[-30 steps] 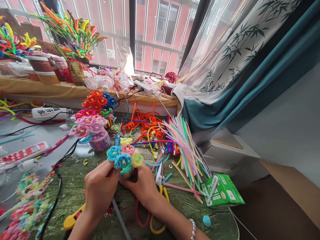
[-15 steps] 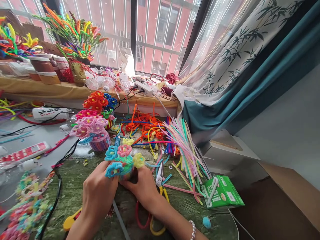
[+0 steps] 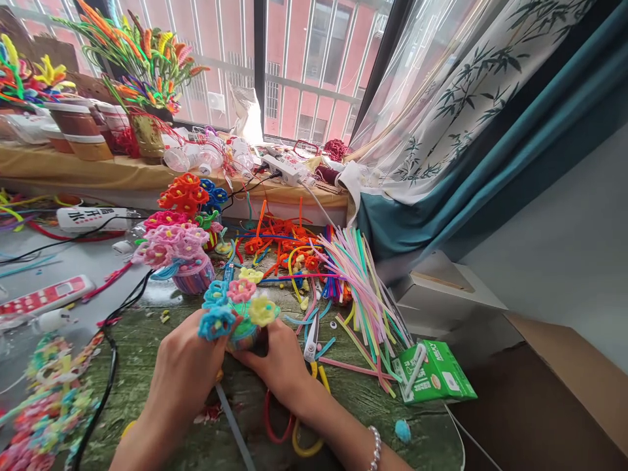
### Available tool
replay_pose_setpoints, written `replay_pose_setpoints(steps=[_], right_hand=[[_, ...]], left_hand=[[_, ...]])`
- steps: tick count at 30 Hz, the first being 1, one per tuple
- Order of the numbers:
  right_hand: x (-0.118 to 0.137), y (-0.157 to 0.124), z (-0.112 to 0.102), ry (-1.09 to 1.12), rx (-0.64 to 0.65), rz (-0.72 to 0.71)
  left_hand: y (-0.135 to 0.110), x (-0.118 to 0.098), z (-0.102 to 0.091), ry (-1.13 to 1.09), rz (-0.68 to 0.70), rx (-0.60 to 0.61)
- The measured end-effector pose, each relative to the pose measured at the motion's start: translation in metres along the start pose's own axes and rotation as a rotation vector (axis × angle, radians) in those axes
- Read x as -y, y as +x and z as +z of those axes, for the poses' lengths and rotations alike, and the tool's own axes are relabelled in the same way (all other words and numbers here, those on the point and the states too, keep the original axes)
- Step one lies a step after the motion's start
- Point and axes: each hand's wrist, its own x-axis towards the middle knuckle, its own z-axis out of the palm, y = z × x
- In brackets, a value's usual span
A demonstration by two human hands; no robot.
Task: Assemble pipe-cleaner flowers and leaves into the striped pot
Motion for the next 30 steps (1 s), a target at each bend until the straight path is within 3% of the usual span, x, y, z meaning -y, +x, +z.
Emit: replay_pose_setpoints(steps=[4, 8, 14, 19, 30], right_hand=[[-0.002, 0.0, 0.002, 0.006, 0.002, 0.007], [-0.003, 0.0, 0.002, 0.015, 0.002, 0.002], [0.0, -0.001, 0.0, 0.027, 0.01, 0.005], [0.002, -0.001, -0.002, 0.052, 0.008, -0.025], [0.006, -0.002, -0.005, 0.052, 0.023, -0.017]], left_hand=[[0.001, 0.004, -0.003, 0.014, 0.022, 0.054], [0.005, 0.0, -0.003, 0.105, 0.033, -0.01], [0.014, -0.009, -0.012, 0.181, 0.223, 0.009], [0.018, -0.013, -0.022, 0.232, 0.256, 0.036], [0.017, -0.01, -0.009, 0.15, 0.267, 0.04]])
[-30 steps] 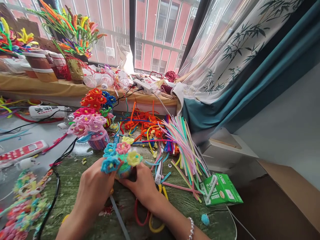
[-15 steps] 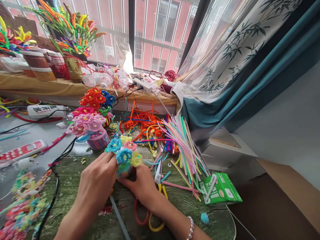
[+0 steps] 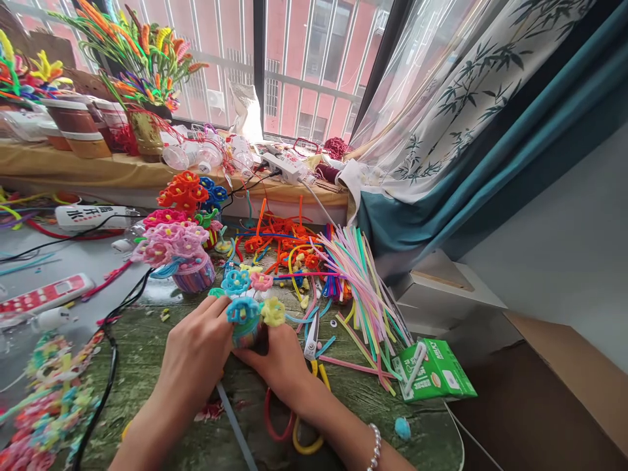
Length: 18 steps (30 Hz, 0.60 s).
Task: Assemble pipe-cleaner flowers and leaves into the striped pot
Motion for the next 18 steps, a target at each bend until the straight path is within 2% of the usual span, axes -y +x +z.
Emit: replay_pose_setpoints(steps=[9, 13, 18], right_hand=[[-0.008, 0.001, 0.005, -0.013, -0.029, -0.027], [-0.007, 0.001, 0.004, -0.018, -0.01, -0.016], [-0.007, 0.0, 0.004, -0.029, -0.03, -0.022]], left_hand=[[-0.006, 0.002, -0.012, 0.098, -0.088, -0.129], [-0.007, 0.004, -0.014, 0.085, -0.083, -0.129], [-0.01, 0.006, -0.008, 0.058, -0.081, -0.136]])
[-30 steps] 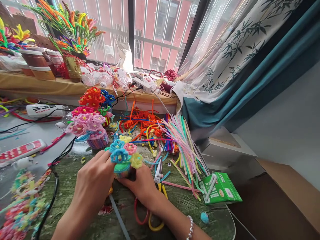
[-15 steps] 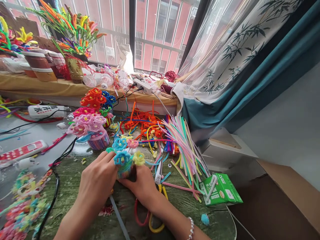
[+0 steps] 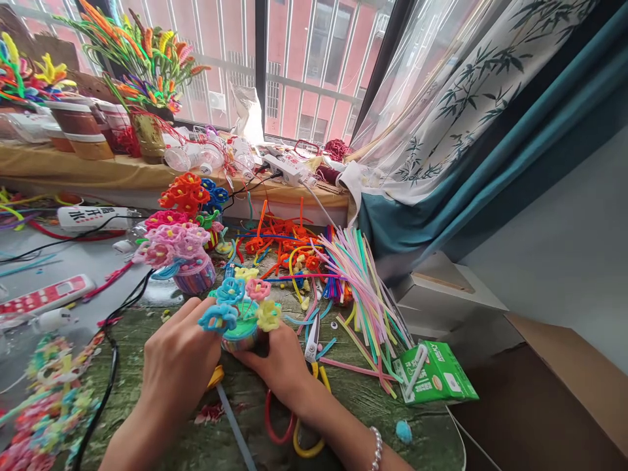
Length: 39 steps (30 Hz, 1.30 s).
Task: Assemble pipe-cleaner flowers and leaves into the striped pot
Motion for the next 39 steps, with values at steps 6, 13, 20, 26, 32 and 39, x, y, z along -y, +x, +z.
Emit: replay_pose_setpoints(steps=[6, 13, 20, 26, 32, 39], right_hand=[[0.001, 0.0, 0.0, 0.002, -0.001, 0.015], [0.0, 0.001, 0.001, 0.036, 0.029, 0.024], [-0.001, 0.002, 0.001, 0.029, 0.03, 0.036], [-0.002, 0.001, 0.001, 0.021, 0.009, 0.02], [0.001, 0.0, 0.0, 0.025, 0.03, -0.01], [0.004, 0.0, 0.0, -0.025, 0.007, 0.017]], left_hand=[[0.002, -0.002, -0.001, 0.028, 0.035, -0.012], [0.004, -0.004, -0.001, 0.065, 0.066, -0.016], [0.01, -0.009, 0.003, 0.098, 0.149, 0.032], [0.003, -0.009, 0.006, 0.102, 0.088, 0.038], [0.004, -0.013, 0.009, 0.1, 0.09, 0.035], [0.008, -0.015, 0.005, 0.128, 0.119, 0.011]])
